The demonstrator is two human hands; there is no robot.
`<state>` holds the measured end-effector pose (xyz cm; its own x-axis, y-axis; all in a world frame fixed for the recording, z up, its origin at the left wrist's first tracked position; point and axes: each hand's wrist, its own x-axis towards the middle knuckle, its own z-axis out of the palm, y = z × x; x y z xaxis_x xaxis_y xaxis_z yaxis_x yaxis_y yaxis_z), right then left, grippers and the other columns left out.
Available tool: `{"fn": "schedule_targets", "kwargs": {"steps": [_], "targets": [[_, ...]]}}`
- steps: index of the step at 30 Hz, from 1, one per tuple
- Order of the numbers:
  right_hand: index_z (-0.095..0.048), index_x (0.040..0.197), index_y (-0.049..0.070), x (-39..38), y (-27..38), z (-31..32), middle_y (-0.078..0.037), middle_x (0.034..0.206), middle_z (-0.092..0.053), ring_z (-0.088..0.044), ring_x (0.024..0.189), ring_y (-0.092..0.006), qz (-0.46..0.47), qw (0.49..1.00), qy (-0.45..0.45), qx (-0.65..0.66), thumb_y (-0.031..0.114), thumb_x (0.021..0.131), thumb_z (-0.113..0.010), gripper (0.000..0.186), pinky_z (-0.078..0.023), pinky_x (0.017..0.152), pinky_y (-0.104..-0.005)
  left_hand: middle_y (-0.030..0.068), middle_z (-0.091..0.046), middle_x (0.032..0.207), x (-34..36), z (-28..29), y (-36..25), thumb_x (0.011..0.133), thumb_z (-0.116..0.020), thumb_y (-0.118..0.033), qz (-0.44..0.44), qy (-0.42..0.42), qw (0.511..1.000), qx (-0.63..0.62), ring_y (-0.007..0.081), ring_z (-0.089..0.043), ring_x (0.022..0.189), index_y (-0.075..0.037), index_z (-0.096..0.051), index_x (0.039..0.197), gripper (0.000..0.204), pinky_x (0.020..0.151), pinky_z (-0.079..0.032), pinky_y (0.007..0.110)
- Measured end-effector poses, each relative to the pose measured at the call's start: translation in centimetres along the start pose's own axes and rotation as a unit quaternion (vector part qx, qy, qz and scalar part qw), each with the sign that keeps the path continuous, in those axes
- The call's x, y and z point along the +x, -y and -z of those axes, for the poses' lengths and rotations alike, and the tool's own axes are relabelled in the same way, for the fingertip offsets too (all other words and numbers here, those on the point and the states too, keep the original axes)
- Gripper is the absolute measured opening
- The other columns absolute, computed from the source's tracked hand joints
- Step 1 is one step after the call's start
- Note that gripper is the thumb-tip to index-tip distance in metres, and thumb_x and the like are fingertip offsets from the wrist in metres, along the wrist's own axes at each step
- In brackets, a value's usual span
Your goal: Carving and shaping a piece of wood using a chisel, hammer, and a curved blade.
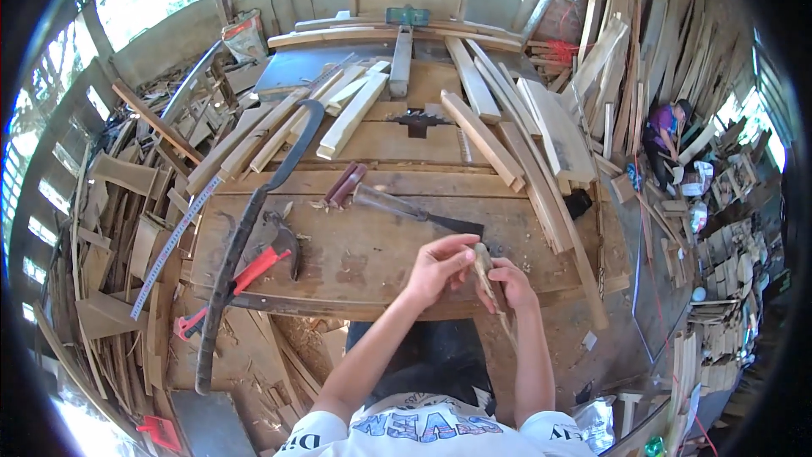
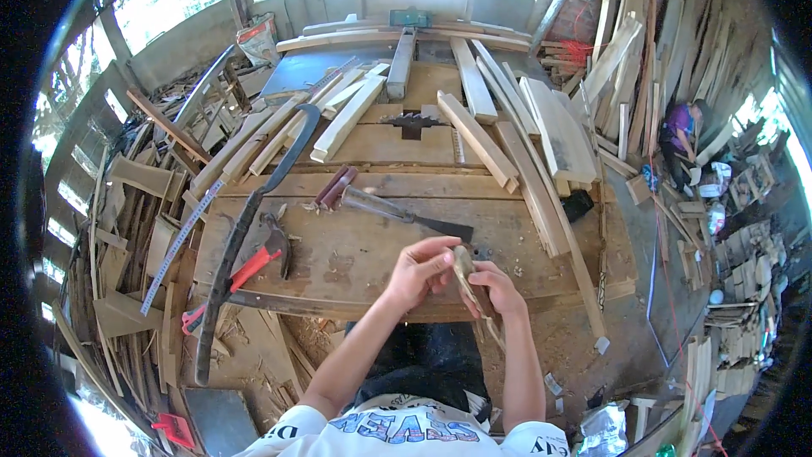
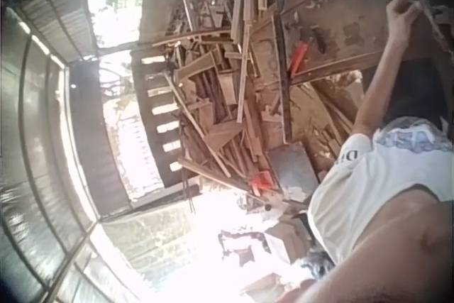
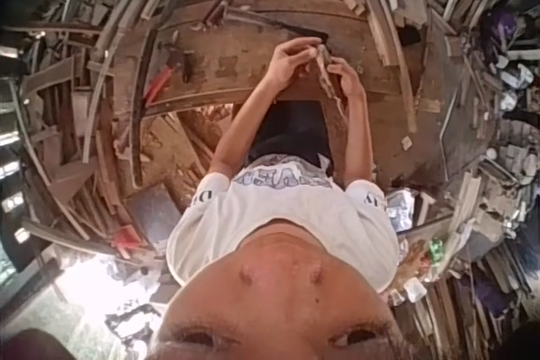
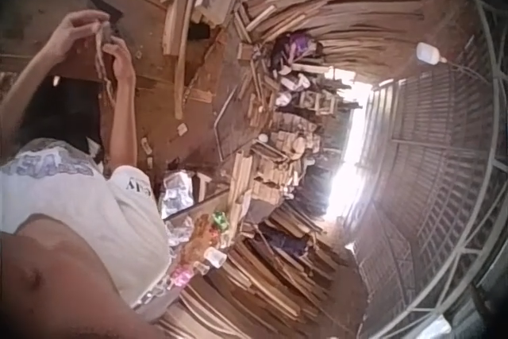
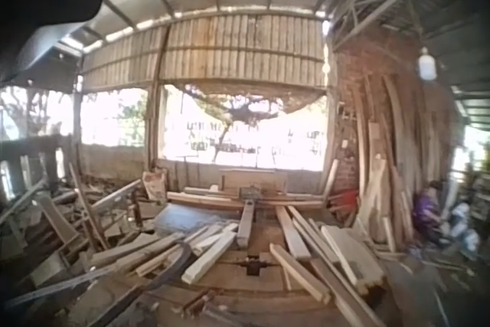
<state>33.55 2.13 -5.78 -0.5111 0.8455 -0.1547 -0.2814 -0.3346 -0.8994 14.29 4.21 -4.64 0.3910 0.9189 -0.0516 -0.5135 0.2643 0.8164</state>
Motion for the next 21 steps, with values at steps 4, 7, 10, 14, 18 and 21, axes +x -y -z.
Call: {"fn": "schedule_targets", "kwargs": {"steps": [4,7,10,14,18,21], "targets": [[-0.058,0.075,-0.003,0.1,-0.1,-0.6,-0.010,0.056,-0.054,-0.050,0.037,-0.0191,-0.009,1.000,-0.023,0.009,0.033,0.076,-0.053,0.036,-0.040,0.032,-0.0294,-0.0027,-0.058,0.076,-0.4,0.6,0.7,0.094,-0.061,-0.019,-0.041,0.086,0.995,0.023,0.0046,-0.049,0.061,-0.004,-0.060,0.122,0.032,0.049,-0.038,0.020],[-0.058,0.074,-0.002,-0.8,-0.6,0.7,-0.010,0.056,-0.054,-0.051,0.038,-0.0199,-0.042,0.998,-0.052,-0.011,0.029,0.071,-0.051,0.033,-0.041,0.032,-0.0305,-0.0024,-0.062,0.089,-0.6,0.0,1.4,0.091,-0.066,-0.017,-0.027,0.070,0.997,0.033,0.0042,-0.051,0.067,-0.005,-0.062,0.118,0.030,0.055,-0.040,0.018],[-0.059,0.077,-0.003,-1.0,-0.3,0.0,-0.009,0.057,-0.054,-0.051,0.039,-0.0191,-0.067,0.995,-0.072,-0.027,0.030,0.070,-0.053,0.034,-0.041,0.034,-0.0307,-0.0016,-0.064,0.088,-0.8,0.1,0.6,0.090,-0.067,-0.016,-0.003,0.058,0.998,0.003,0.0047,-0.053,0.069,-0.004,-0.063,0.114,0.027,0.056,-0.041,0.019],[-0.060,0.085,-0.002,-0.6,0.0,-0.8,-0.005,0.060,-0.056,-0.052,0.044,-0.0137,-0.093,0.992,-0.072,-0.050,0.034,0.075,-0.057,0.038,-0.041,0.038,-0.0273,-0.0020,-0.065,0.084,-1.2,1.1,1.0,0.089,-0.067,-0.015,0.041,0.009,0.998,-0.047,0.0040,-0.053,0.067,-0.003,-0.067,0.108,0.022,0.055,-0.039,0.018],[-0.062,0.089,-0.002,0.5,0.6,-1.6,0.000,0.064,-0.055,-0.052,0.054,-0.0065,-0.051,0.992,-0.060,-0.102,0.031,0.078,-0.065,0.034,-0.040,0.045,-0.0241,-0.0018,-0.064,0.079,-0.9,0.0,1.6,0.088,-0.068,-0.014,-0.004,-0.076,0.996,-0.041,0.0031,-0.049,0.061,-0.002,-0.067,0.106,0.022,0.052,-0.035,0.018],[-0.062,0.087,-0.001,1.0,3.1,-3.4,-0.001,0.066,-0.056,-0.052,0.059,-0.0069,-0.055,0.965,-0.058,-0.252,0.025,0.074,-0.075,0.032,-0.041,0.049,-0.0255,-0.0036,-0.059,0.076,-0.5,-1.5,1.8,0.091,-0.062,-0.010,-0.056,-0.122,0.990,-0.033,0.0024,-0.048,0.064,-0.002,-0.063,0.092,0.009,0.054,-0.036,0.018]]}}
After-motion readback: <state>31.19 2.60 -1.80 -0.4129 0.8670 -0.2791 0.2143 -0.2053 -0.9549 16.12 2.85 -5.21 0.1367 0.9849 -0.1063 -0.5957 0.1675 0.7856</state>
